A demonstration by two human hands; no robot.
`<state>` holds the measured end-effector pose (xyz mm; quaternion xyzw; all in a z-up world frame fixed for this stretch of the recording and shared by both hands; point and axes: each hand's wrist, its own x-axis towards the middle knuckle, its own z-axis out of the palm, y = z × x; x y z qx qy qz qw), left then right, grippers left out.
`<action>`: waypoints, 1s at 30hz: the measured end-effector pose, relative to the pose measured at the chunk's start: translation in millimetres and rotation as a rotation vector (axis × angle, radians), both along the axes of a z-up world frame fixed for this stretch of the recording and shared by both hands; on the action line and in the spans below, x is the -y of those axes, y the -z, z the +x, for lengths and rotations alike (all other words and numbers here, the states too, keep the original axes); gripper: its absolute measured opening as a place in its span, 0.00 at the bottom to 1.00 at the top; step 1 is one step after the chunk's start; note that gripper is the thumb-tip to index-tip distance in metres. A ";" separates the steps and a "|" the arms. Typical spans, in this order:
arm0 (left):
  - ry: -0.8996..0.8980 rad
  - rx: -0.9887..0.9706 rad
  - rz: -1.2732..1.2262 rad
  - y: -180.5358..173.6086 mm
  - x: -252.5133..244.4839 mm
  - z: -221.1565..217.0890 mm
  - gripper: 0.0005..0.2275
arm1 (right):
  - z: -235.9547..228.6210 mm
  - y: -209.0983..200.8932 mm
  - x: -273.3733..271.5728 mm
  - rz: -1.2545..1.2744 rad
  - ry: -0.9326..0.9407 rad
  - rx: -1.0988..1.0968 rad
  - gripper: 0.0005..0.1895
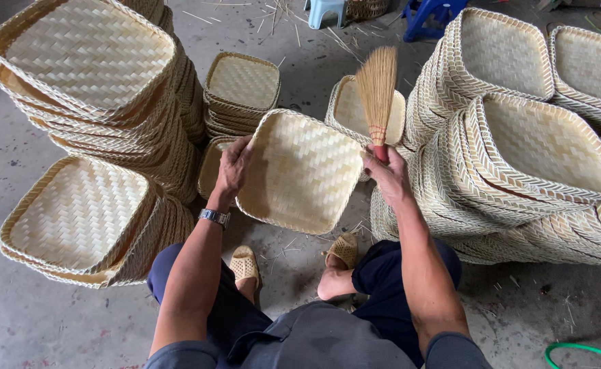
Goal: The person cleans woven bamboo baskets with a small whisk broom, brushing the interior and exterior of the baskets and then stacking them.
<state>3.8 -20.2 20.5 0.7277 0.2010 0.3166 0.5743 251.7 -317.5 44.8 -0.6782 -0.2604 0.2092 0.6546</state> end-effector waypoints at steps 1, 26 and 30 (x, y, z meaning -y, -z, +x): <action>0.001 0.000 0.000 0.1 1.2 0.9 0.16 | -0.6 8.6 1.2 0.083 -0.056 -0.214 0.20; 0.201 0.064 -0.583 37.1 49.0 19.6 0.14 | -105.9 -20.9 -12.9 -0.269 -0.146 0.790 0.26; 0.237 0.064 -0.359 41.8 34.7 24.6 0.16 | -73.4 -8.5 -8.8 -0.507 -0.203 1.068 0.27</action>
